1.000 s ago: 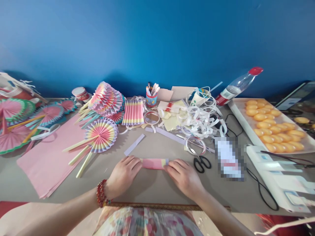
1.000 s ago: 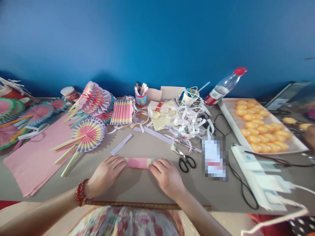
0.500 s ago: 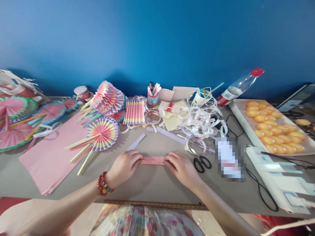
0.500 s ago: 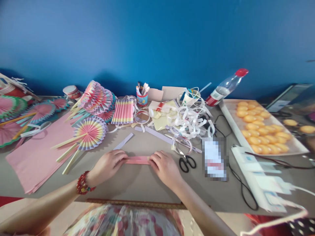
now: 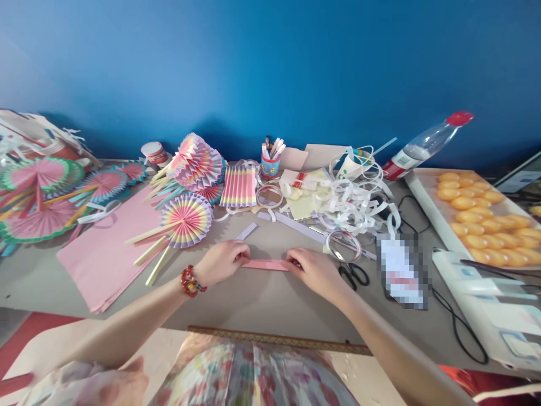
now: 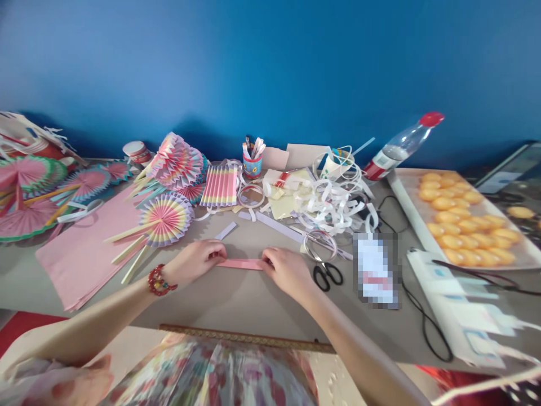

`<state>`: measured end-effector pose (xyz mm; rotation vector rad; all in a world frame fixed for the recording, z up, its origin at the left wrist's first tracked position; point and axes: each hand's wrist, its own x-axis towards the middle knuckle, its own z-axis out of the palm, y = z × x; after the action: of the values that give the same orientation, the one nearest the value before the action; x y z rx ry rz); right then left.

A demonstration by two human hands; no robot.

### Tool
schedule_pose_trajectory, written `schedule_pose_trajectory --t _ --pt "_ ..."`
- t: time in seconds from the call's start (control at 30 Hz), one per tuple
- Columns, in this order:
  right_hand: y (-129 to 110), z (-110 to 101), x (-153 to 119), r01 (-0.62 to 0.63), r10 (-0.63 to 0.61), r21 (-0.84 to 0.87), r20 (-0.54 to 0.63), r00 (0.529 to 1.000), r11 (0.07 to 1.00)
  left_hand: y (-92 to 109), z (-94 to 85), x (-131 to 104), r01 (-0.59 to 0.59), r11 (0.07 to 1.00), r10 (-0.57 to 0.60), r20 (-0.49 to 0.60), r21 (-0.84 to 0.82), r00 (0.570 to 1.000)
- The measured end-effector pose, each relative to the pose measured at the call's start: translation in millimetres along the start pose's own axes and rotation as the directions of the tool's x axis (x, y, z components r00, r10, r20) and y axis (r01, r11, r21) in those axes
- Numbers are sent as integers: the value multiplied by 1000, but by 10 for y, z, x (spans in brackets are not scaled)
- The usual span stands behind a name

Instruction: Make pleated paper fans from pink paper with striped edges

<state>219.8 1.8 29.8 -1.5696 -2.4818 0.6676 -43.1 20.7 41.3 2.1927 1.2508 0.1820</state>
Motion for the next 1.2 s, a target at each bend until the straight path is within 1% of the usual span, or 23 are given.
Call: schedule_pose_trajectory --t 0.2,0.8,1.07,1.2 --pt "-26 -23 61 -58 61 -59 46 997 997 -4 -10 10 8 999 -9 24 44 1000" --pt "13 1 82 -67 71 -61 72 995 996 -45 -5 44 -70 992 66 39 103 997" --pt "16 16 77 -71 73 -33 68 995 997 -19 32 -8 -101 987 99 20 126 995" --pt "51 -30 89 -66 64 15 90 994 998 -23 37 -10 -111 986 110 17 122 994"
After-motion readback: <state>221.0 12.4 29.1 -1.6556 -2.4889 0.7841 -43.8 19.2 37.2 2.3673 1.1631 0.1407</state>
